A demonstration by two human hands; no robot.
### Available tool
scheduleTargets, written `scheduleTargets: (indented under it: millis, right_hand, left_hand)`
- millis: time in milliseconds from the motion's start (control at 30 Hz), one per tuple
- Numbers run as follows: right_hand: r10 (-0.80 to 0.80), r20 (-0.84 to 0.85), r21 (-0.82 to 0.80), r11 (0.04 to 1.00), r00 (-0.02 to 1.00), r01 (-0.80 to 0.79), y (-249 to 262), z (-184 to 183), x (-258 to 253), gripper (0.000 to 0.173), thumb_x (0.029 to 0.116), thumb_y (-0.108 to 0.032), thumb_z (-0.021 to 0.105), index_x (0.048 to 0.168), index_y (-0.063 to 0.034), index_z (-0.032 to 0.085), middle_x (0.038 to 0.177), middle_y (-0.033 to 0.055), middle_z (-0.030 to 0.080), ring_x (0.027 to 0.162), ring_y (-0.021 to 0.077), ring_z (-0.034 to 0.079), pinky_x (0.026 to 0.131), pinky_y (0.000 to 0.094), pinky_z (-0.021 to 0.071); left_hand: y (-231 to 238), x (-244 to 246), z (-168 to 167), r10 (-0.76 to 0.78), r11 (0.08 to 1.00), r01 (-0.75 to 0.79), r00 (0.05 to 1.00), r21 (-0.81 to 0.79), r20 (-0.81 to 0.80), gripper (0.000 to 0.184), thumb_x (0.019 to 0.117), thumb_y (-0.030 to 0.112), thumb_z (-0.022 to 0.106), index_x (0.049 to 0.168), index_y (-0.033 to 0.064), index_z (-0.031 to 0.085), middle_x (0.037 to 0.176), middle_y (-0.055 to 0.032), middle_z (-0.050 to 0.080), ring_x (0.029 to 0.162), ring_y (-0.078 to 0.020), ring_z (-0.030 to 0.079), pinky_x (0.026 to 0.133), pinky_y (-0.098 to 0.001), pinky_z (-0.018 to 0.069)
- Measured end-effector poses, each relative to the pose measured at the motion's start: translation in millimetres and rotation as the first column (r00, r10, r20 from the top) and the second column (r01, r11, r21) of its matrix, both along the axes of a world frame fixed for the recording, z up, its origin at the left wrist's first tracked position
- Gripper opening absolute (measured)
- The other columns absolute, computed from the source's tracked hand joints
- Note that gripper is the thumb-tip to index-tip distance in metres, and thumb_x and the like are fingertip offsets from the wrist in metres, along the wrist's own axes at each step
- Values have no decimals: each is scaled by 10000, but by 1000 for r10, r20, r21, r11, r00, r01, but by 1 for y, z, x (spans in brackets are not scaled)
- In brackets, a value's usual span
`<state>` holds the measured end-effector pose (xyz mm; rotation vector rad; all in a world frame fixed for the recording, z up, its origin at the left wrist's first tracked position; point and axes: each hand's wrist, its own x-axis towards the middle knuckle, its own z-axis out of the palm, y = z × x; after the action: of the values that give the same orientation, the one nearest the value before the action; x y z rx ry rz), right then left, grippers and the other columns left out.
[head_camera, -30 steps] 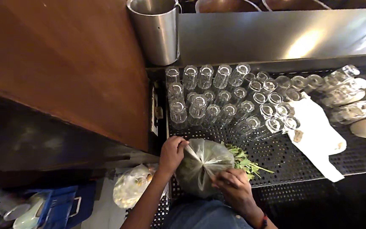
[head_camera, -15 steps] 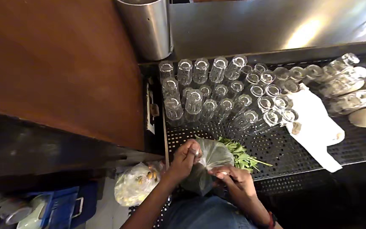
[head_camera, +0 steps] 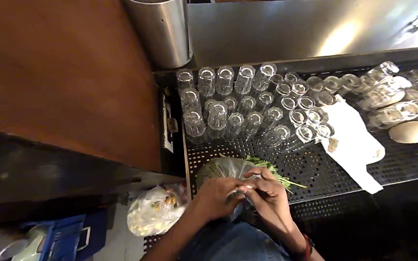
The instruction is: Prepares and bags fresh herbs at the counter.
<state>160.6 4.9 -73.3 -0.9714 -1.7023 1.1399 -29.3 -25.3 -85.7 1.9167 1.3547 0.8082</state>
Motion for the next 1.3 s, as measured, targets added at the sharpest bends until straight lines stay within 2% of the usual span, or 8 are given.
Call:
scheduleTargets:
  millis: [200,367,533,833,1033,1133,1233,1300]
  right_hand:
    - [129,-106,-492,855,986,-165,-3,0,1,391,1103,-228,361,1413,-93,556,1078,81,712,650,144,651,536,283,563]
    - [339,-63,-485,812,939,-326,-2,-8,-4,308,997,-70,530,1290,-27,612,1045,72,712,759,162,696,646,319,614]
    - [83,489,23,994,868,-107,-3,-18,-18,155,891,-288,678,866,-137,704,780,-20,662,705,113,650,627,367,564]
    - [213,226,-150,972,950,-183,3,-8,-5,275,965,-84,561,1139,-124,769,918,-24,746,758,65,684,696,280,604]
    - [169,72,-359,924,983,-133,6,-1,-3,142,873,1,735,961,-86,804,932,47,771,798,152,720,708,315,616]
    - [166,163,-211,969,973,-130,3,-7,-5,131,881,-39,713,943,-126,789,945,3,754,841,134,715,733,329,627]
    - [107,278,-51,994,955,-97,7,-7,-3,176,860,-57,715,932,-198,791,983,-55,739,952,108,693,818,342,611]
    - [100,356,37,992,929,-121,6,-6,-5,218,847,-50,702,925,-227,804,1001,-78,730,978,90,681,822,332,602]
  left_hand:
    - [3,-1,21,346,821,-175,910,-544,230,208,1011,248,620,928,100,740,736,23,685,654,-69,631,641,-267,539]
    - [13,-8,36,560,647,-36,700,-761,443,245,1065,215,557,981,35,701,728,-21,657,564,-49,528,517,-180,424]
    - [7,3,51,739,542,68,436,-837,514,250,1089,152,486,1060,-38,646,893,-129,728,780,-190,740,760,-308,630]
    - [-24,-7,42,874,452,174,113,-875,473,285,1103,185,439,1100,-7,649,970,-135,739,821,-180,741,725,-268,615]
    - [-52,6,30,813,465,260,251,-846,525,275,1106,140,419,1117,-34,632,1013,-149,736,904,-250,746,842,-386,627]
    - [-55,-12,32,504,645,30,734,-764,455,318,1100,236,450,1165,40,691,990,-42,736,796,-115,697,718,-270,588]
    - [-48,-21,40,372,899,-391,919,-195,-127,355,1064,379,470,1045,195,773,885,35,724,812,-123,691,726,-394,588]
    - [-26,-25,26,347,936,-344,937,75,-30,294,1055,243,488,1140,152,754,1039,21,722,987,-119,677,869,-351,584]
